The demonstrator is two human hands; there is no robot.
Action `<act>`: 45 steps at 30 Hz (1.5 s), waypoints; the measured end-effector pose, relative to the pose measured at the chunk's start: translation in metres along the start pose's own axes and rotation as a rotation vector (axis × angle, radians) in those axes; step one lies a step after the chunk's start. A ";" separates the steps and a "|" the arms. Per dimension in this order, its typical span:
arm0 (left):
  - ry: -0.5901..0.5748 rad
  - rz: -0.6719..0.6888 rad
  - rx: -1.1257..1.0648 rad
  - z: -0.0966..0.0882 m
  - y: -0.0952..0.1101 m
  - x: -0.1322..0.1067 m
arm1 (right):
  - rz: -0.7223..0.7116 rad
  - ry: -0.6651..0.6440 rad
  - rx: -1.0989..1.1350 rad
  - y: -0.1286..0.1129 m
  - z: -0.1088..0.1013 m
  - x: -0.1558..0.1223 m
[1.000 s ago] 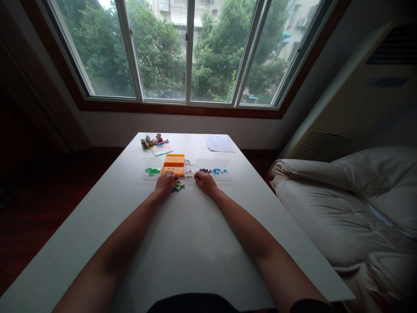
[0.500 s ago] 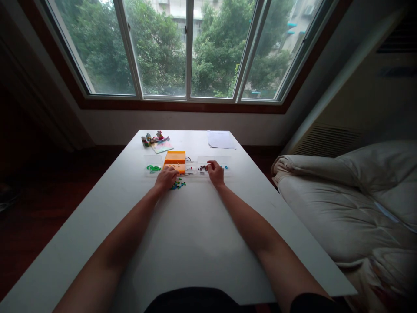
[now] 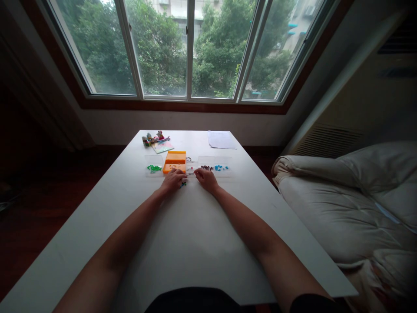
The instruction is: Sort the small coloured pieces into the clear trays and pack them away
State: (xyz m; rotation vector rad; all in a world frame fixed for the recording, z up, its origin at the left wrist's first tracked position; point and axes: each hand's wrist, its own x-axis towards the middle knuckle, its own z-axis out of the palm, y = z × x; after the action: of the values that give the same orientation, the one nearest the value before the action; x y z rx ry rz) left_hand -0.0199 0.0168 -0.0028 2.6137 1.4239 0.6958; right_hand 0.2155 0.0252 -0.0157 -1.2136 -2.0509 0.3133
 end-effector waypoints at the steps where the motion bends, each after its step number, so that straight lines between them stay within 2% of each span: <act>1: 0.025 -0.008 -0.013 -0.001 0.000 0.000 | -0.016 -0.043 -0.034 -0.002 0.001 0.000; 4: 0.094 -0.085 -0.011 -0.005 -0.003 -0.001 | -0.083 -0.139 -0.164 -0.011 0.007 0.000; 9: 0.101 -0.180 0.024 -0.007 -0.008 -0.003 | -0.177 -0.227 -0.324 -0.031 0.012 0.000; 18: 0.123 -0.362 0.075 -0.006 -0.015 -0.004 | -0.154 -0.292 -0.455 -0.044 0.010 0.000; 23: 0.129 -0.381 0.029 -0.007 -0.022 -0.004 | -0.154 -0.261 -0.449 -0.041 0.009 0.000; 28: 0.035 -0.285 -0.058 -0.014 -0.030 -0.005 | -0.128 -0.213 -0.396 -0.020 0.001 -0.003; 32: -0.016 -0.274 -0.060 -0.020 -0.039 -0.007 | -0.097 -0.103 -0.358 -0.009 0.000 -0.002; 37: -0.044 -0.292 -0.057 -0.028 -0.046 -0.007 | 0.000 0.178 -0.190 0.004 -0.007 0.003; 42: -0.113 -0.288 -0.058 -0.030 -0.047 -0.006 | 0.143 0.484 -0.128 0.041 -0.033 0.010; 45: -0.164 -0.269 -0.067 -0.030 -0.046 -0.006 | 0.256 0.610 -0.129 0.065 -0.046 0.010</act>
State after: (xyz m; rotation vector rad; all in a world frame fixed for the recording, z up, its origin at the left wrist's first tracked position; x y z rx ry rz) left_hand -0.0714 0.0337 0.0086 2.3075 1.6268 0.4755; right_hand 0.2877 0.0617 -0.0128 -1.4385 -1.4100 -0.0748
